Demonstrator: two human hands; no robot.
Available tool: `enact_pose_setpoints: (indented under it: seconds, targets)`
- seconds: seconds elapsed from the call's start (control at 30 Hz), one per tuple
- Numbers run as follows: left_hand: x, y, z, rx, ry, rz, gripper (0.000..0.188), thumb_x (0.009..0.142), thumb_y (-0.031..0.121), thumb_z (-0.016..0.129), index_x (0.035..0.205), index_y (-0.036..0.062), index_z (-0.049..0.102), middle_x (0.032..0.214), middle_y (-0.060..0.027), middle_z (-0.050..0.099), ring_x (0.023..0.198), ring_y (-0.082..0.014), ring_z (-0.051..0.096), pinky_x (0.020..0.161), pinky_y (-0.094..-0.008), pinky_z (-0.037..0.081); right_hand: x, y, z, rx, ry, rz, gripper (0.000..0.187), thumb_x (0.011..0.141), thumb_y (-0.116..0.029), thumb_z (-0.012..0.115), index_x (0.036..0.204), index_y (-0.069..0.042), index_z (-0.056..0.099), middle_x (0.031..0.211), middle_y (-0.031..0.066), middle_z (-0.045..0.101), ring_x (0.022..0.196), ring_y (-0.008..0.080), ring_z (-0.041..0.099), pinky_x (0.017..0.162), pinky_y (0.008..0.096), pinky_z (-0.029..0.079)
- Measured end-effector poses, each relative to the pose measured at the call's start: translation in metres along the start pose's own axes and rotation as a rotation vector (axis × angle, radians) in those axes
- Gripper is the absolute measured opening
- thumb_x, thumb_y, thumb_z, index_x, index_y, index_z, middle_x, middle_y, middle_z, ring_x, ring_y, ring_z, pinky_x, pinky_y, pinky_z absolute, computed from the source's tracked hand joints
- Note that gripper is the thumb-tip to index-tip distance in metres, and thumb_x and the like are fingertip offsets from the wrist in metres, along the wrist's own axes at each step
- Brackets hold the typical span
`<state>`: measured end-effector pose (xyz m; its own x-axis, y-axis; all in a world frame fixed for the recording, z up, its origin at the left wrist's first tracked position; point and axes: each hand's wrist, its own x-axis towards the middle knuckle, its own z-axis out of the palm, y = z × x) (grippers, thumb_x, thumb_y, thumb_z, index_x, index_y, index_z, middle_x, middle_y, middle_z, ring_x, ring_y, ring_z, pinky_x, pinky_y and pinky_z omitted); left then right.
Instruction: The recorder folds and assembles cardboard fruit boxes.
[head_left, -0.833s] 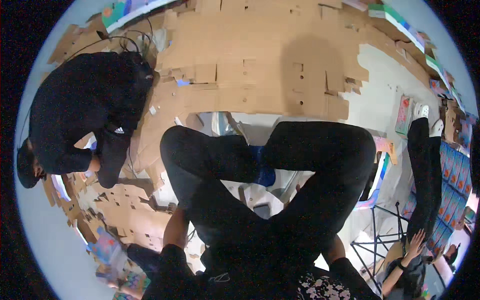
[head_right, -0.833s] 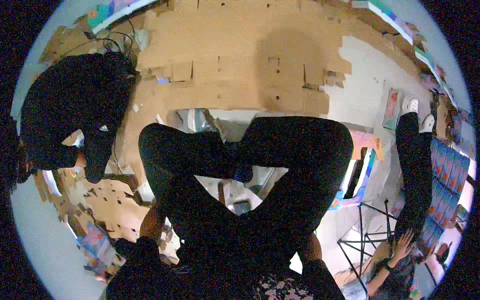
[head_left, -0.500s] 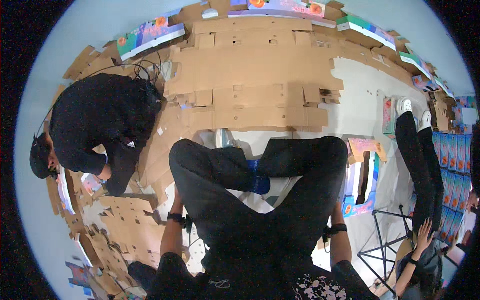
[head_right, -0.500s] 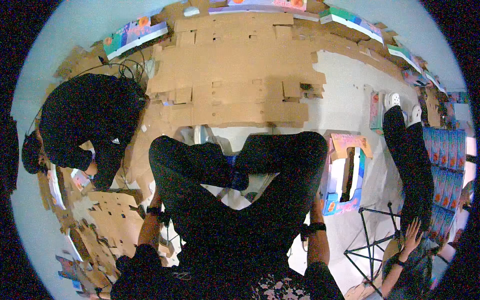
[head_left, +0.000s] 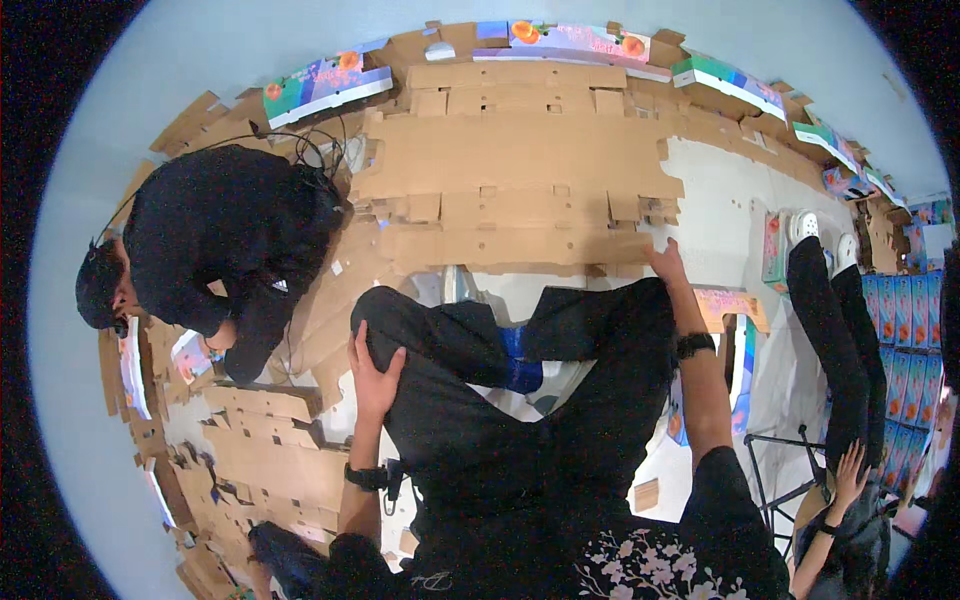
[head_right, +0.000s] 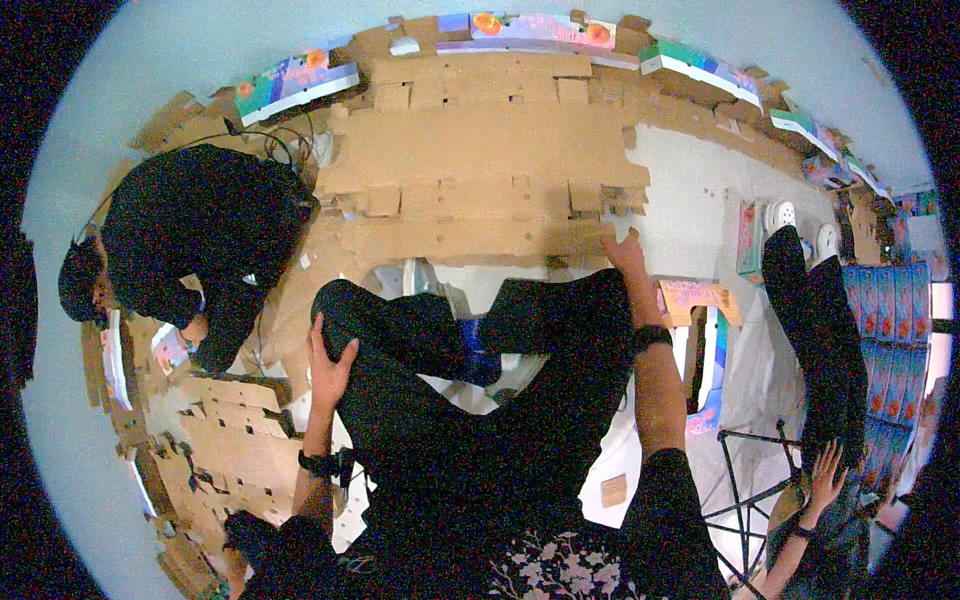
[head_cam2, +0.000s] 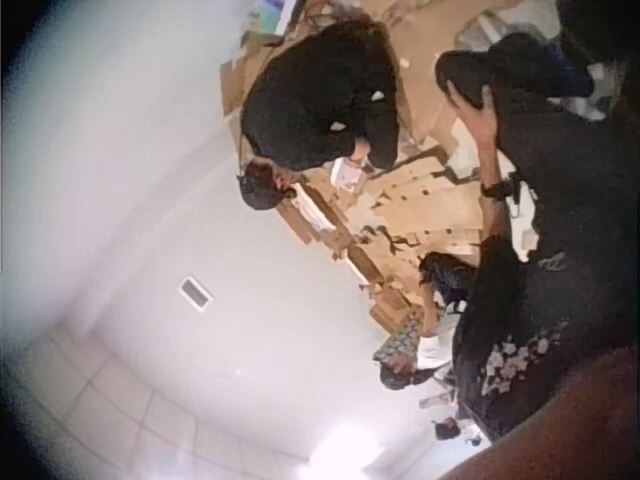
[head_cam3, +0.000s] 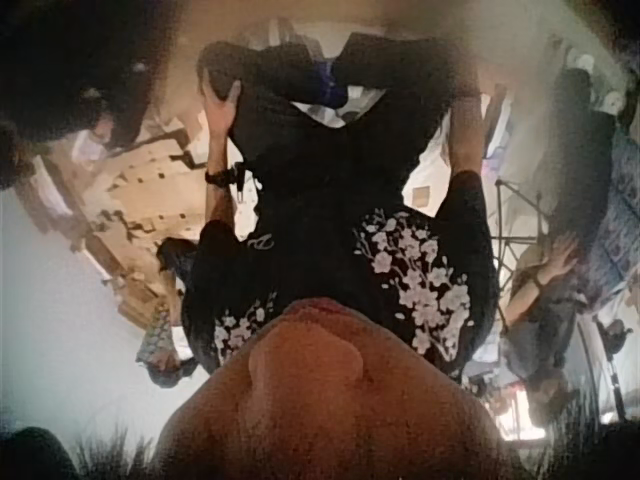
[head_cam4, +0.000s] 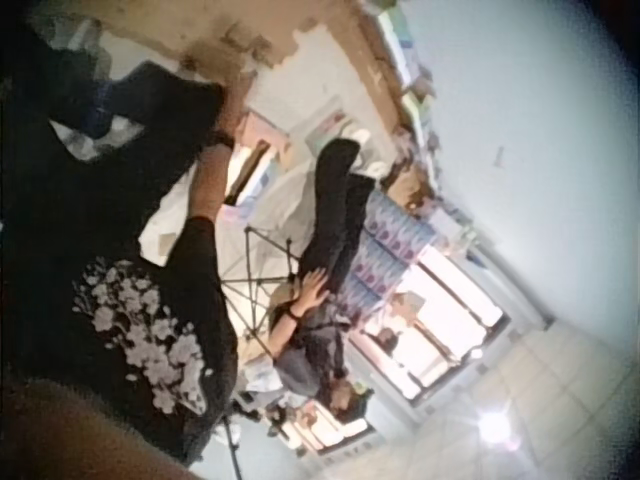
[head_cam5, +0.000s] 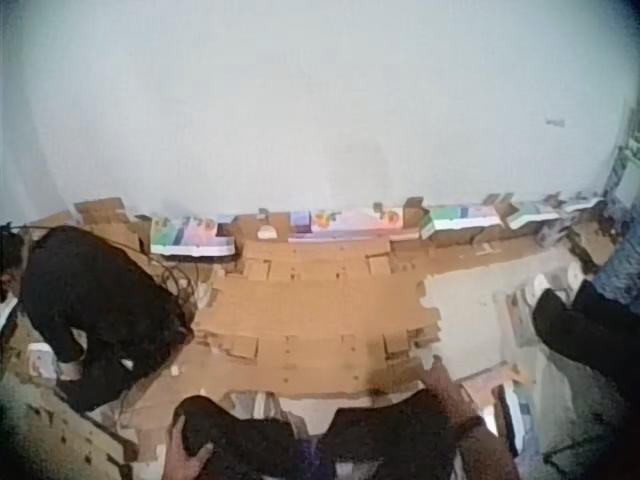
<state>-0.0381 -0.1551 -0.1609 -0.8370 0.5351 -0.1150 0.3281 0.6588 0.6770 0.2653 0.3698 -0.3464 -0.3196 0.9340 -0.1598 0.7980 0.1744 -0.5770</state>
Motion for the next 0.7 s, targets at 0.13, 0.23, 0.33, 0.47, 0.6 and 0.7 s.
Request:
enact_pose_setpoints:
  seconds: [0.13, 0.23, 0.33, 0.47, 0.6, 0.7]
  targets:
    - [-0.001, -0.014, -0.002, -0.046, 0.037, 0.013, 0.083, 0.083, 0.031, 0.076, 0.151, 0.0123, 0.031, 0.149, -0.0296, 0.03, 0.138, -0.0445, 0.034, 0.114, -0.0479, 0.032, 0.032, -0.018, 0.021, 0.01, -0.191, 0.206, 0.096, 0.075, -0.057, 0.071, 0.141, 0.006, 0.04, 0.137, 0.0329, 0.05, 0.127, 0.0442, 0.051, 0.103, 0.0447, 0.044]
    - [-0.004, -0.018, 0.0, -0.112, 0.055, 0.006, 0.082, 0.083, 0.029, 0.077, 0.15, 0.0116, 0.033, 0.148, -0.0286, 0.031, 0.137, -0.0439, 0.035, 0.114, -0.0474, 0.032, 0.003, -0.045, 0.009, -0.063, -0.069, 0.193, 0.084, 0.074, -0.051, 0.072, 0.132, 0.005, 0.05, 0.125, 0.0312, 0.059, 0.117, 0.0419, 0.06, 0.095, 0.0451, 0.05]
    - [-0.005, -0.019, 0.002, -0.084, 0.069, -0.017, 0.081, 0.082, 0.029, 0.077, 0.149, 0.011, 0.035, 0.148, -0.0279, 0.031, 0.137, -0.0434, 0.035, 0.114, -0.0472, 0.032, -0.019, -0.078, -0.006, -0.086, -0.015, 0.08, 0.056, 0.08, -0.045, 0.068, 0.108, 0.004, 0.065, 0.103, 0.029, 0.068, 0.101, 0.0428, 0.066, 0.087, 0.0471, 0.052]
    - [-0.001, -0.021, 0.007, -0.112, 0.075, 0.004, 0.081, 0.082, 0.03, 0.077, 0.149, 0.0103, 0.035, 0.148, -0.0275, 0.031, 0.137, -0.0442, 0.035, 0.114, -0.048, 0.032, -0.033, -0.122, -0.054, -0.159, 0.32, -0.217, 0.045, 0.089, -0.036, 0.063, 0.065, 0.001, 0.065, 0.069, 0.0184, 0.068, 0.068, 0.0349, 0.068, 0.065, 0.0452, 0.052]
    - [0.0, -0.014, 0.009, -0.045, 0.113, 0.058, 0.076, 0.082, 0.026, 0.076, 0.145, 0.0089, 0.038, 0.147, -0.027, 0.031, 0.135, -0.0453, 0.035, 0.113, -0.048, 0.032, -0.088, -0.158, -0.158, 0.556, 0.081, -0.032, 0.041, 0.09, -0.037, 0.061, 0.078, 0.002, 0.067, 0.066, 0.0081, 0.062, 0.06, 0.0207, 0.059, 0.058, 0.0355, 0.048]
    - [-0.01, 0.007, 0.003, 0.062, 0.227, 0.167, 0.054, 0.083, 0.015, 0.073, 0.132, 0.0066, 0.052, 0.138, -0.0225, 0.045, 0.129, -0.041, 0.044, 0.109, -0.0461, 0.036, -0.184, -0.18, -0.197, 1.197, -0.285, -0.093, 0.03, 0.094, -0.03, 0.058, 0.1, -0.001, 0.065, 0.08, 0.006, 0.062, 0.056, 0.0131, 0.052, 0.051, 0.025, 0.039]
